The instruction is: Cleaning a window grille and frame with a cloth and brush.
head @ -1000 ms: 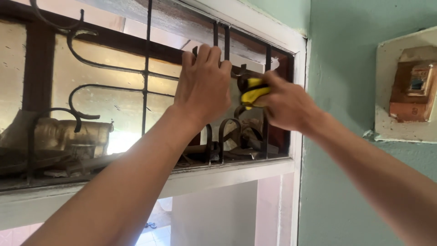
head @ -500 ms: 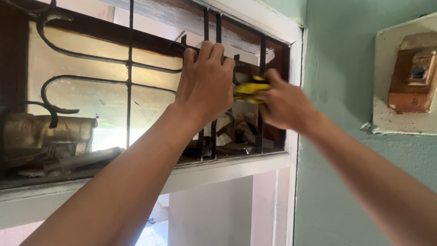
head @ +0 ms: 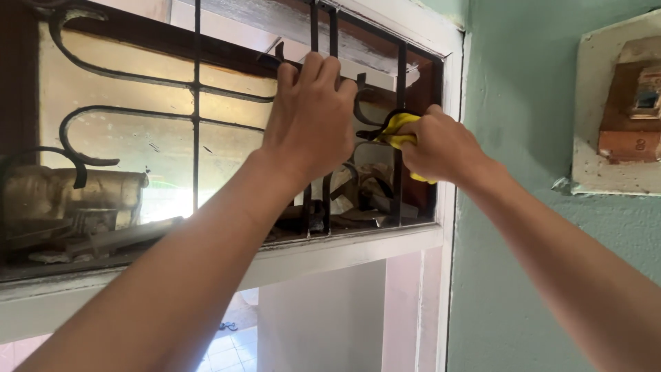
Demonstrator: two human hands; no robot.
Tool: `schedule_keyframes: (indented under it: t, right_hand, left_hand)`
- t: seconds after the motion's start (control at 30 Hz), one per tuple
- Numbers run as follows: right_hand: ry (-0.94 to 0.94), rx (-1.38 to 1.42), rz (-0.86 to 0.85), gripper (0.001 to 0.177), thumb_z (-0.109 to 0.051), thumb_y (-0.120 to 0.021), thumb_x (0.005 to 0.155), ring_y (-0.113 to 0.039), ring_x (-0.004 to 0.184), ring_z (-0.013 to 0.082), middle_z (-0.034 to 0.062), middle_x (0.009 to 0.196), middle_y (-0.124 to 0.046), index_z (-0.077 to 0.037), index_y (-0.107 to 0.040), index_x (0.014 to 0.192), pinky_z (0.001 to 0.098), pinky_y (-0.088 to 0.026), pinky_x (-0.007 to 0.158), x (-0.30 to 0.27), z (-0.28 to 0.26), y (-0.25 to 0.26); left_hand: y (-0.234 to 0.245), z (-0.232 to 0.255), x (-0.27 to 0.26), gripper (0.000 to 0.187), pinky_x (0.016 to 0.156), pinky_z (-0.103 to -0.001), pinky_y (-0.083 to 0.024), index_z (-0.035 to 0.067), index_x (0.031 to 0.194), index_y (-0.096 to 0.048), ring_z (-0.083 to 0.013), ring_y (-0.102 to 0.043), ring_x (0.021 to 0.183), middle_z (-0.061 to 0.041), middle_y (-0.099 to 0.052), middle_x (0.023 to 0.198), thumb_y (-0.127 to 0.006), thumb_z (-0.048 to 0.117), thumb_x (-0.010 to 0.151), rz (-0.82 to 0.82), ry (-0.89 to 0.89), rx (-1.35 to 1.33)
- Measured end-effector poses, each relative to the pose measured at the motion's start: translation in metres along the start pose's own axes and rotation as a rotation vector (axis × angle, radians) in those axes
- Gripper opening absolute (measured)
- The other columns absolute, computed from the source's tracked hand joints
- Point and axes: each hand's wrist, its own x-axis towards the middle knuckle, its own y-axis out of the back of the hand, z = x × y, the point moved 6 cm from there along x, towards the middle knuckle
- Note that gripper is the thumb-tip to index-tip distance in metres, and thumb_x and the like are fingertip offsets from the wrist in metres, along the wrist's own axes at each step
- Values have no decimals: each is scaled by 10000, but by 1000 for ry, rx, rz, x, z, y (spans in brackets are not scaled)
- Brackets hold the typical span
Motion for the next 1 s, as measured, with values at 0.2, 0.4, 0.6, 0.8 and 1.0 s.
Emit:
schedule_keyframes:
  t: [0.2,0.4,0.6,0.8,1.0]
  right_hand:
    - [-154,530,-190,391,-100,-467,959,-663,804,309,119,984,-710,-78,-703,1269,463,-590,685,-7,-51,23]
    - [217,127,171,363,-82,-554,892,-560,853,284,136,855,-621,-79,-789,1169,412,-528,715,-9,-36,4]
    - [117,526,368,406,-68,-554,882,-587,947,271,199,1085,-509,-30,-742,1240,427,-557,807,-52,-15,1]
    - [128,682,414,510,-44,-488,957,-655,751,274,127,1118,-506,-82,-608,1451,389,-565,598,-60,-30,-39]
    - [-68,912,383,486,15,-461,943,-669,665,162,159,1219,-451,-102,-579,1399,222,-574,484,-63,-27,-37]
  left_hand:
    - [0,3,-7,209,912,-474,-377,24,938,-701,-292,-502,1125,-158,-592,1059,-696,131,758,-38,-3,-36]
    - [16,-6,-15,162,913,-473,-374,43,914,-698,-291,-496,1153,-156,-595,1083,-689,101,763,-17,-6,-3]
    - [12,-9,-26,73,921,-474,-376,71,859,-671,-277,-506,1107,-132,-587,1055,-663,64,787,-68,13,-27]
    - [6,-4,-24,101,894,-483,-376,66,860,-664,-286,-505,1071,-136,-575,1012,-668,89,762,-78,9,-13]
    - [0,0,-26,101,931,-482,-381,69,882,-671,-277,-509,1096,-126,-581,1028,-674,88,783,-142,16,-32]
